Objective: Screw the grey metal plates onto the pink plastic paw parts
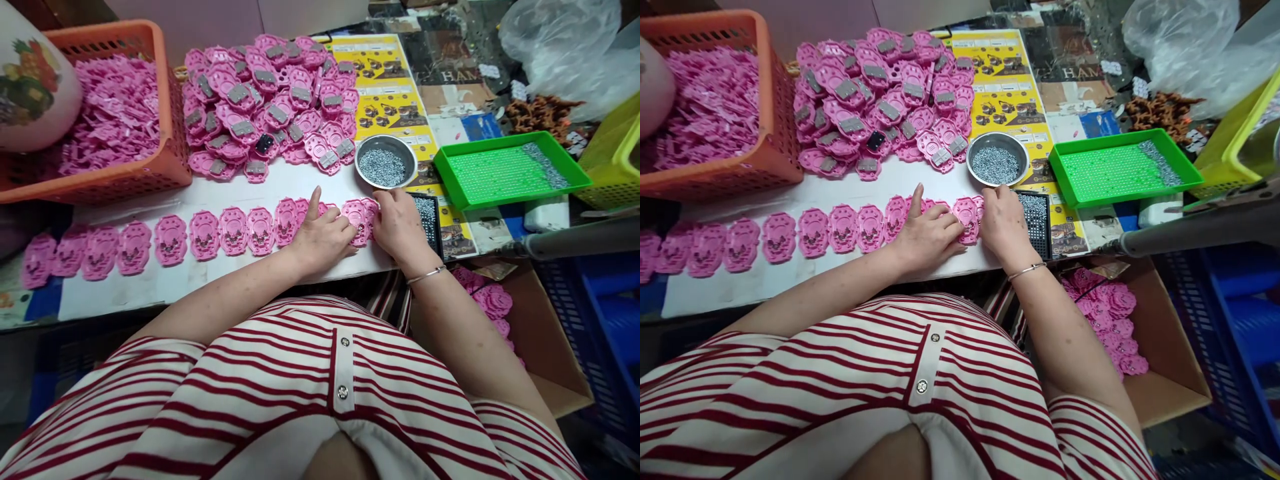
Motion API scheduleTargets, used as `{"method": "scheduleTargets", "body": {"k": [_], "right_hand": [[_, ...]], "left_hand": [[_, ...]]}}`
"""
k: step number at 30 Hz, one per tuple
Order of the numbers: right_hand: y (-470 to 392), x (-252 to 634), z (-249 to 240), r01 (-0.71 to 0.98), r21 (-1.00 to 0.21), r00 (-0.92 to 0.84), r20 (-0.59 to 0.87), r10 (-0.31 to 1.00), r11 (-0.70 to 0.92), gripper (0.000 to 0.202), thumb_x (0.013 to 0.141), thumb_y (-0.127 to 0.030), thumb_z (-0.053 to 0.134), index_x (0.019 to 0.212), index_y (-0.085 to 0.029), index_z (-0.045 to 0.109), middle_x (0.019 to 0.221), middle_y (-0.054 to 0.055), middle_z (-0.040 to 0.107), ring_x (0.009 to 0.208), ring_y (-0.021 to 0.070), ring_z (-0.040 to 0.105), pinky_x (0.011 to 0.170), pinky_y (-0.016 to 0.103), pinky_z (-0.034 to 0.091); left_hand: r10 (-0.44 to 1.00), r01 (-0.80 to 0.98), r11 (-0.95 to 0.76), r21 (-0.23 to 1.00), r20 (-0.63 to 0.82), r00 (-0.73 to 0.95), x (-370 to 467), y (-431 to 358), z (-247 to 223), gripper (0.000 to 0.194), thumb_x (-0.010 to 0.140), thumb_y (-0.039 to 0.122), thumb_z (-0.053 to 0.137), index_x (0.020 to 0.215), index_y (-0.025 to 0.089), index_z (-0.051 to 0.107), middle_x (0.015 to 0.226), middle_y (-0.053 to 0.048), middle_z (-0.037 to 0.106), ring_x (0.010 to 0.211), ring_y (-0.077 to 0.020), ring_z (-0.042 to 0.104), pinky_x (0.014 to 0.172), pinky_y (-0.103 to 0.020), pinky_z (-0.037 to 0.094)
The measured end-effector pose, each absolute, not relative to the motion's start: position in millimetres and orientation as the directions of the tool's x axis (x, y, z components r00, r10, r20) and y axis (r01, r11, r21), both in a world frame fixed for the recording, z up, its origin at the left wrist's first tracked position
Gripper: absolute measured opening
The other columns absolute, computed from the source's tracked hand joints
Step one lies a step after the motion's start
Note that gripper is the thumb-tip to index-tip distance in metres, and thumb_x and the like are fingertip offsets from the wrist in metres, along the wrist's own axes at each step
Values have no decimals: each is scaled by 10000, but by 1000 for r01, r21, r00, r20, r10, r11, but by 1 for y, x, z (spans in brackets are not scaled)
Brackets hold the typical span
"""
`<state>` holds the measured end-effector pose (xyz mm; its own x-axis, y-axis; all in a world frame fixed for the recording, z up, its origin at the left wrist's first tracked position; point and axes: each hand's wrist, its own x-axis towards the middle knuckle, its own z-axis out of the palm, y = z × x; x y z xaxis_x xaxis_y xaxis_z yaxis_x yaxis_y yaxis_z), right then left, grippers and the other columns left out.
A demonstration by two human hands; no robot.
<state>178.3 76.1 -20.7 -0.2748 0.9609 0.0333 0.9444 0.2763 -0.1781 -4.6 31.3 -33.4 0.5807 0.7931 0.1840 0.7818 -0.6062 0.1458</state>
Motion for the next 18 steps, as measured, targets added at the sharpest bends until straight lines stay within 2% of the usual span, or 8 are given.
{"method": "scheduleTargets", "body": {"k": [3,8,13,18], "right_hand": [[68,187,-19,930,-161,-334,7,943,331,414,945,-257,418,1278,-148,639,1306,189,641,1190,328,548,1046,501,410],[57,191,-19,925,-139,-361,-30,932,354,409,960,-360,431,1212,-154,680,1361,175,631,1246,332,526,1094,509,370],[52,189,-21,914,-123,-392,-35,919,386,434,936,-404,483,1233,-154,678,1396,174,608,1315,342,487,1137,520,347],[54,189,-28,936,-95,-338,35,941,340,434,938,-357,457,1206,-96,677,1386,221,599,1339,371,465,1141,578,351]], "left_hand": [[794,789,-603,120,186,579,-7,30,-34,342,1022,409,551,1146,160,751,1061,-116,769,1157,-345,647,1210,-797,221],[798,806,-588,68,212,564,-10,31,-37,327,1026,411,548,1078,160,751,1021,-103,766,1115,-330,661,1194,-774,295],[804,821,-569,52,247,541,-15,31,-41,315,1021,410,553,1035,176,763,1004,-101,768,1091,-329,659,1191,-805,253],[823,826,-556,95,197,532,-12,33,-37,338,1024,424,523,1091,202,769,1039,-105,770,1122,-333,645,1218,-796,190]]}}
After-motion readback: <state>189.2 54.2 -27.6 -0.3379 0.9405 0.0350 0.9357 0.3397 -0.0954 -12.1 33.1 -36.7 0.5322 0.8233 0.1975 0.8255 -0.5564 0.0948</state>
